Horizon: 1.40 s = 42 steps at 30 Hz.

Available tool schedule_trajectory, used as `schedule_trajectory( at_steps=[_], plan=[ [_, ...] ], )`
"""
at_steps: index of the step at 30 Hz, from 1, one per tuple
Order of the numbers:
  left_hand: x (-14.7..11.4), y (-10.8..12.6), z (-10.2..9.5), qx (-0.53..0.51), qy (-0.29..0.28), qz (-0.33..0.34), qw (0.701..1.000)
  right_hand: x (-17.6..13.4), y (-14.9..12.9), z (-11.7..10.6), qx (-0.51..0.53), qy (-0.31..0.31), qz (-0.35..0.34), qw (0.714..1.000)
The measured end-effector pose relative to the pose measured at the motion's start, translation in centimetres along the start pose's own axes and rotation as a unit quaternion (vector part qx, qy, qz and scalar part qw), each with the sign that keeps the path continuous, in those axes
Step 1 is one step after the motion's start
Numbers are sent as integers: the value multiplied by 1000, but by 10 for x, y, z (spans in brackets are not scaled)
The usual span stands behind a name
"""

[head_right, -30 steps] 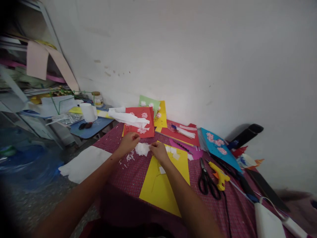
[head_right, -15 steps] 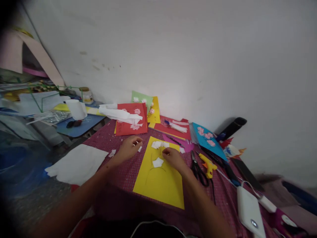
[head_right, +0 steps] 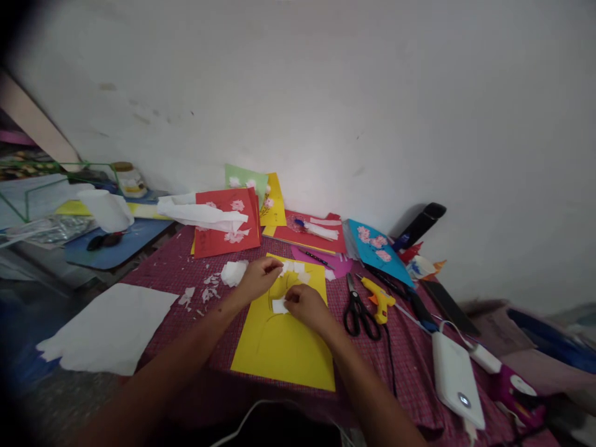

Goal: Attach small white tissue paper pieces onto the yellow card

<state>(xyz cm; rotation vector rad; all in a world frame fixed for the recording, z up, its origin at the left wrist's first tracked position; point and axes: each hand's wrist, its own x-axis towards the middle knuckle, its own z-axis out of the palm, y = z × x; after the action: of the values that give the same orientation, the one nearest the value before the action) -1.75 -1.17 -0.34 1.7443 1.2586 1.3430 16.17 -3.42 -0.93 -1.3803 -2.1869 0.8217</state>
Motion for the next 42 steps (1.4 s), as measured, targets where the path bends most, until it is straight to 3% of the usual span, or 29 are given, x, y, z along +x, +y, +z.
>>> schedule_trajectory(
  at_steps=[5,9,14,18,26,35,42],
  plan=[
    [-3,2,-4,-63,-113,-50,990,14,0,-17,111,5,34,993],
    [-4,-1,-3,-70,-166,-79,981,31,-2,-23,253,-20,84,964],
    [-2,-9,0,-109,-132,-132,976,36,8,-12,380,0,82,921],
    [-2,-10,4,-160,-95,-148,971,28,14,-9,367,-8,55,929],
    [-3,-9,9,-216,-91,-139,962,24,13,-12,374,18,46,926],
    [-4,-7,9,-172,-94,-139,971,24,8,-9,413,29,31,910],
    [-5,-5,7,-179,-126,-127,967,24,8,-8,414,43,38,908]
  ],
)
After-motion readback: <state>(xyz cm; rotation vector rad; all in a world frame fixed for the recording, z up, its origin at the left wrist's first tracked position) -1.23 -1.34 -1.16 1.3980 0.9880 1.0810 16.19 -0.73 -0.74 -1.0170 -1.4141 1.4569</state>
